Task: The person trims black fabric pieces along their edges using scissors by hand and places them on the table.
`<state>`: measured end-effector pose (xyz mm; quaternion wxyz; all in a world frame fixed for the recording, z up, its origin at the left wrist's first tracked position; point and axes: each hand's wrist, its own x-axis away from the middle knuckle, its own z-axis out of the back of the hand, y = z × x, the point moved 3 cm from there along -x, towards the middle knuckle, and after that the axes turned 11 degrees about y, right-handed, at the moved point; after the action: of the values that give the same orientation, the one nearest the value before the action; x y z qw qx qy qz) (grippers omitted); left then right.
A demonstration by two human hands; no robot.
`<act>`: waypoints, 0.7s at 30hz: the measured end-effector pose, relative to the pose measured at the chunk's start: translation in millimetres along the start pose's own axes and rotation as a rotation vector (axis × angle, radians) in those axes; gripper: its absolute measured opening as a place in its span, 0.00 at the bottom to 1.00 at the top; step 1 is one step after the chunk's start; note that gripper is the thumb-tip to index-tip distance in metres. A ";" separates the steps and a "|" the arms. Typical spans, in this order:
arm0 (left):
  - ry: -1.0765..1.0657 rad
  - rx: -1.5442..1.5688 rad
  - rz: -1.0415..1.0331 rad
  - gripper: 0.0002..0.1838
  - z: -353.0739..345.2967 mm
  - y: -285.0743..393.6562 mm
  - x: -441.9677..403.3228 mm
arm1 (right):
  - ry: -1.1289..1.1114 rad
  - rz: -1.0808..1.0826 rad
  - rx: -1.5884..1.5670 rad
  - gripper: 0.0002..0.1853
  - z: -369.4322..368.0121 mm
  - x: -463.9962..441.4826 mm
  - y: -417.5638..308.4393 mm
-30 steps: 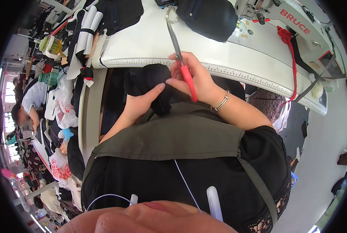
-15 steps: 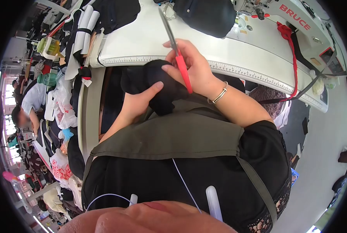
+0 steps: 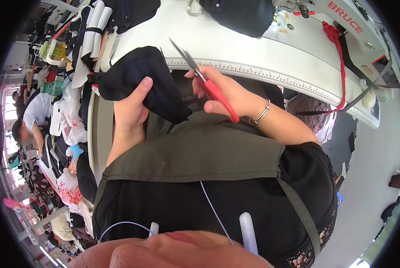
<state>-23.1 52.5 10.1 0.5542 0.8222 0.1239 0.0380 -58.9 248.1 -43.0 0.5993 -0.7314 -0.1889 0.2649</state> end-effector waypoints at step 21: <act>0.072 0.015 -0.042 0.20 -3.6 -5.4 6.3 | -0.131 0.121 0.229 0.52 -3.6 4.6 0.9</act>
<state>-18.6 59.3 6.0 0.5439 0.8217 0.1612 0.0548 -53.1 247.9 -44.1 0.6480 -0.6497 -0.1515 0.3675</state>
